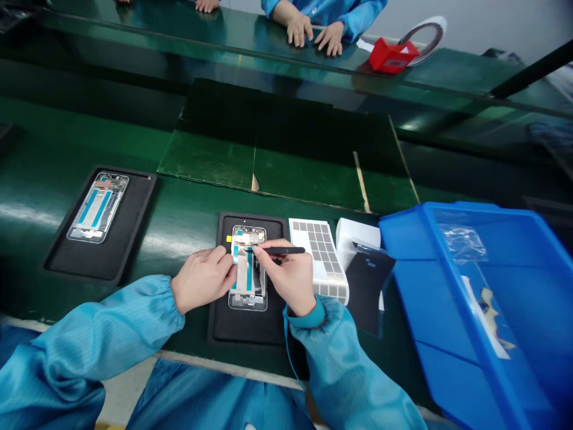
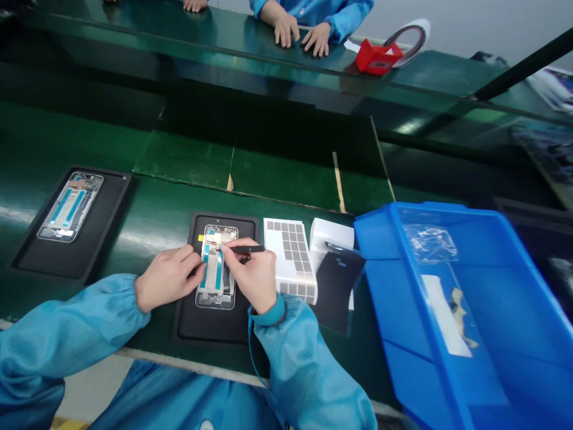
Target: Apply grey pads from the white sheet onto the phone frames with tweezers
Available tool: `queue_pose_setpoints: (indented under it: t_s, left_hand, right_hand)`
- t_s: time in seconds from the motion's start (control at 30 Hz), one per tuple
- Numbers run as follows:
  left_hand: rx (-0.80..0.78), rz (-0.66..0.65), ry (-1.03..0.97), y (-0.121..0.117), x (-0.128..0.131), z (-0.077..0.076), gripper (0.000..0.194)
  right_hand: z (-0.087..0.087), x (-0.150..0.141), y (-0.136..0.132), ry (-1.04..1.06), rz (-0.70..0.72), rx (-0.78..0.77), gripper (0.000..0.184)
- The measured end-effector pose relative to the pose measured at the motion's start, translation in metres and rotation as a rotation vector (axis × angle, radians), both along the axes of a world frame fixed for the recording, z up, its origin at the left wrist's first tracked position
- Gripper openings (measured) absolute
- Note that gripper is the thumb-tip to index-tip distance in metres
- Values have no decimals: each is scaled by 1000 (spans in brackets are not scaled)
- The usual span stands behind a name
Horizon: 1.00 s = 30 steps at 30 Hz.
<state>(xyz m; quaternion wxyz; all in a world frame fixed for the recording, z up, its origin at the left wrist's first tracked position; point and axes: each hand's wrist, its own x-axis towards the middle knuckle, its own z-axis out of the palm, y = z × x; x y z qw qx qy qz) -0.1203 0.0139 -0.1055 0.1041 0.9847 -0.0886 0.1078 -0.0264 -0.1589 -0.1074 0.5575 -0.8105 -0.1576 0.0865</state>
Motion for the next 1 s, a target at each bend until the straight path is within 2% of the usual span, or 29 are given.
queue_pose_setpoints:
  t_s: [0.37, 0.6, 1.0]
  left_hand:
    - [-21, 29, 30, 1, 1, 2, 16]
    - [-6, 14, 36, 3, 1, 0, 33]
    - [37, -10, 66, 2, 3, 5, 32]
  right_hand:
    - [0, 0, 0, -15, 9, 16, 10]
    - [0, 0, 1, -26, 17, 10, 9]
    - [-1, 0, 0, -55, 28, -8, 9]
